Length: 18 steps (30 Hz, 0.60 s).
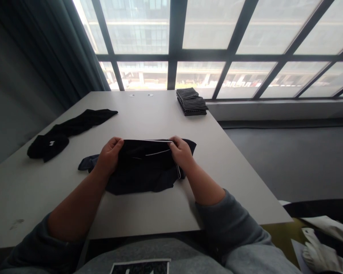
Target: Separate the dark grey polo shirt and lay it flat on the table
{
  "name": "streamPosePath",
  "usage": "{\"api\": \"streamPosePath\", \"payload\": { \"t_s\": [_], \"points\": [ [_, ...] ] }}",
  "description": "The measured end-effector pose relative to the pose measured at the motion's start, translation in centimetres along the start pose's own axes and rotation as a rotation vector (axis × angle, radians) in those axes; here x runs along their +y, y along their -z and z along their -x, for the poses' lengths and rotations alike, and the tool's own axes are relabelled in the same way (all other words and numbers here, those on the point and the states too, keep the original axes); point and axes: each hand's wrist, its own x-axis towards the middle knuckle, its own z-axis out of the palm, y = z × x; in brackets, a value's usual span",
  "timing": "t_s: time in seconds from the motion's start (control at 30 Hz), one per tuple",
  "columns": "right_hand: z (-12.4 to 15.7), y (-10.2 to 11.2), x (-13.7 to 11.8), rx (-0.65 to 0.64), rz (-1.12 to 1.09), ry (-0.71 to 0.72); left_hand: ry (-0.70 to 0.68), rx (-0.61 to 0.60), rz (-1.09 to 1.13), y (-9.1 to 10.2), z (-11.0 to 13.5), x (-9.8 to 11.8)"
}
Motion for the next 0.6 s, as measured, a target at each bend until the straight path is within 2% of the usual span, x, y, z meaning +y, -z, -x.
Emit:
{"api": "streamPosePath", "payload": {
  "t_s": [0.1,0.17,0.2,0.33,0.4,0.53,0.6],
  "points": [
    [0.4,-0.1,-0.6,-0.069,-0.379,-0.158,0.09,-0.046,0.191,0.1,-0.1,0.0],
    [0.1,-0.3,-0.2,-0.07,-0.498,-0.219,0.087,-0.008,0.129,0.2,-0.4,-0.6],
    [-0.1,-0.4,0.2,-0.056,-0.489,-0.212,0.076,0.015,0.051,0.3,-0.6,-1.0],
    [-0.4,-0.9,1.4,-0.056,-0.185,-0.037,0.069,0.037,-0.216,0.5,-1.5,-3.1],
    [0.0,-1.2,1.5,-0.164,0.012,0.095,0.096,0.029,-0.2,0.4,-1.7,-3.9],
    [1.1,-1.5,0.9,-0.468,0.331,0.432,0.149,-0.01,0.015,0.2,-1.7,-4.4],
    [1.3,-1.6,0.8,-0.532,0.397,0.504,0.102,-0.054,0.019,0.3,-1.5,-4.0]
  ]
}}
